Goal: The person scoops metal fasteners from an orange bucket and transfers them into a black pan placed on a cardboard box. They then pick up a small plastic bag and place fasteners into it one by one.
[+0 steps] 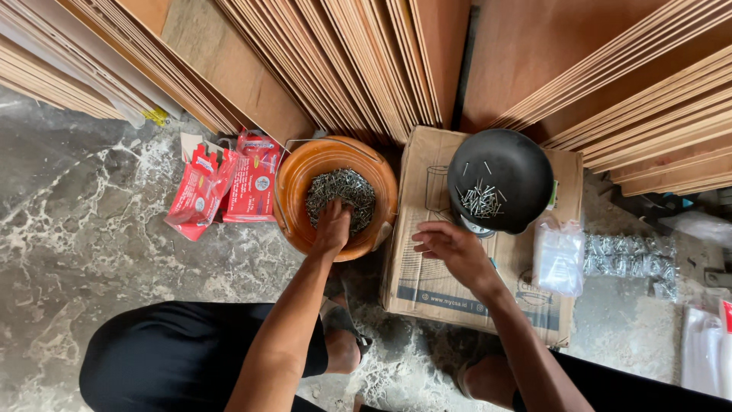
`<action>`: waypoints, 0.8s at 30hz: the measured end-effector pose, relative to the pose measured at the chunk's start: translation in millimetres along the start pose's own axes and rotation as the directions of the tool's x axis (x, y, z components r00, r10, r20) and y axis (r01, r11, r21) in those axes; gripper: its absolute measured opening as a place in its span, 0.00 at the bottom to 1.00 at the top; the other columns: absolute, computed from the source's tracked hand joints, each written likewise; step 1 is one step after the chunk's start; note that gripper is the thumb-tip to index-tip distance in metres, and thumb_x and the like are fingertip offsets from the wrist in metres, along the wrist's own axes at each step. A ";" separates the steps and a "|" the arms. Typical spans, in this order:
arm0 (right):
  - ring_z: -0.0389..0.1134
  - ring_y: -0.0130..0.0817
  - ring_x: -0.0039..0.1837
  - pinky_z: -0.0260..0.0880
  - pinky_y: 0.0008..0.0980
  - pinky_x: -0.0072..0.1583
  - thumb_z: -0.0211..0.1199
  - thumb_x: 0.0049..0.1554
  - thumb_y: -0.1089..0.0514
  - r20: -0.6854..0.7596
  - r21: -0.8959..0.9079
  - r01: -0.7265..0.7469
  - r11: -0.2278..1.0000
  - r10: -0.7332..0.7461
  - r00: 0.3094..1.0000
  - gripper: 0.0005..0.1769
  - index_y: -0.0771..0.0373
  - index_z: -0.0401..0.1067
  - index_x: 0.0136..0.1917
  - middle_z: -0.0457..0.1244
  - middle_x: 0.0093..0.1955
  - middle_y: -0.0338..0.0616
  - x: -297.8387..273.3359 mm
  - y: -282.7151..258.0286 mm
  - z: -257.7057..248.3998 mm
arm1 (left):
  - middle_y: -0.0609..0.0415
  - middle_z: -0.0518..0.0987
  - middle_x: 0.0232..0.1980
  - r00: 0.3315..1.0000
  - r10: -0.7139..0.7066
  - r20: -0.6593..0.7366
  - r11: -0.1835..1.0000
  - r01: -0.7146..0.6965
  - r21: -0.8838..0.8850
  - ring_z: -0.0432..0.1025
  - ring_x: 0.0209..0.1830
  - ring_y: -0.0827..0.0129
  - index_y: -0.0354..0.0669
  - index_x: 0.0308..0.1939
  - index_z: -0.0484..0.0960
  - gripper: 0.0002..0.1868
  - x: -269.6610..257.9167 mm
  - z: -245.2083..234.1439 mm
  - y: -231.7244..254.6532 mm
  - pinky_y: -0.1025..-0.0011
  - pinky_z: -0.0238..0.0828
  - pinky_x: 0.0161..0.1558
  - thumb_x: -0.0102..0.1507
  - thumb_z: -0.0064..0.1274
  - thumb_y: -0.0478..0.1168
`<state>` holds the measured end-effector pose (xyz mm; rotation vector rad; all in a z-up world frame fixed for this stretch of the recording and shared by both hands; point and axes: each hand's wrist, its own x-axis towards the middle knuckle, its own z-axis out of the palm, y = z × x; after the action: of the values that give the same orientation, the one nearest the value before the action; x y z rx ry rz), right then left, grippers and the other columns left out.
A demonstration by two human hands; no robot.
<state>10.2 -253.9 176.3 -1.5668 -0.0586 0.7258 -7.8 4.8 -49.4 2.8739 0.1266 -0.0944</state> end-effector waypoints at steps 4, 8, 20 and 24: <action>0.68 0.38 0.47 0.70 0.36 0.52 0.53 0.53 0.68 0.040 -0.033 -0.042 0.999 0.044 0.998 0.15 0.66 0.69 0.54 0.66 0.46 0.56 7.0 9.8 7.7 | 0.39 0.64 0.51 0.978 -0.047 -0.205 0.978 0.087 0.188 0.61 0.52 0.53 0.39 0.47 0.73 0.16 0.4 -26.8 19.9 0.58 0.62 0.44 0.55 0.53 0.31; 0.69 0.38 0.46 0.71 0.35 0.52 0.53 0.53 0.66 0.071 -0.053 -0.067 0.996 0.070 0.995 0.15 0.67 0.68 0.55 0.66 0.46 0.57 17.1 22.3 17.9 | 0.40 0.64 0.50 0.904 -0.173 -0.390 0.946 0.263 0.190 0.63 0.51 0.55 0.37 0.43 0.70 0.11 1.4 -20.8 18.1 0.65 0.67 0.37 0.57 0.51 0.31; 0.69 0.38 0.45 0.72 0.34 0.50 0.51 0.54 0.66 0.054 -0.027 -0.071 0.997 0.073 0.996 0.14 0.68 0.68 0.53 0.66 0.45 0.58 41.8 37.2 40.1 | 0.36 0.65 0.44 0.960 -0.119 -0.252 0.988 0.140 0.071 0.65 0.45 0.49 0.33 0.40 0.69 0.16 7.0 -5.2 -29.7 0.64 0.69 0.33 0.50 0.54 0.26; 0.69 0.38 0.45 0.72 0.34 0.51 0.50 0.54 0.67 0.038 -0.034 -0.073 0.997 0.074 0.997 0.14 0.69 0.69 0.53 0.66 0.45 0.59 41.1 31.8 42.5 | 0.35 0.68 0.44 0.983 -0.106 -0.152 0.987 0.122 0.102 0.65 0.47 0.47 0.31 0.40 0.73 0.15 20.5 13.8 -30.7 0.66 0.73 0.30 0.49 0.54 0.26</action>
<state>10.6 -202.9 132.6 -1.5926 -0.0421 0.8167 9.0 32.3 -72.2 2.9818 0.3249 0.0906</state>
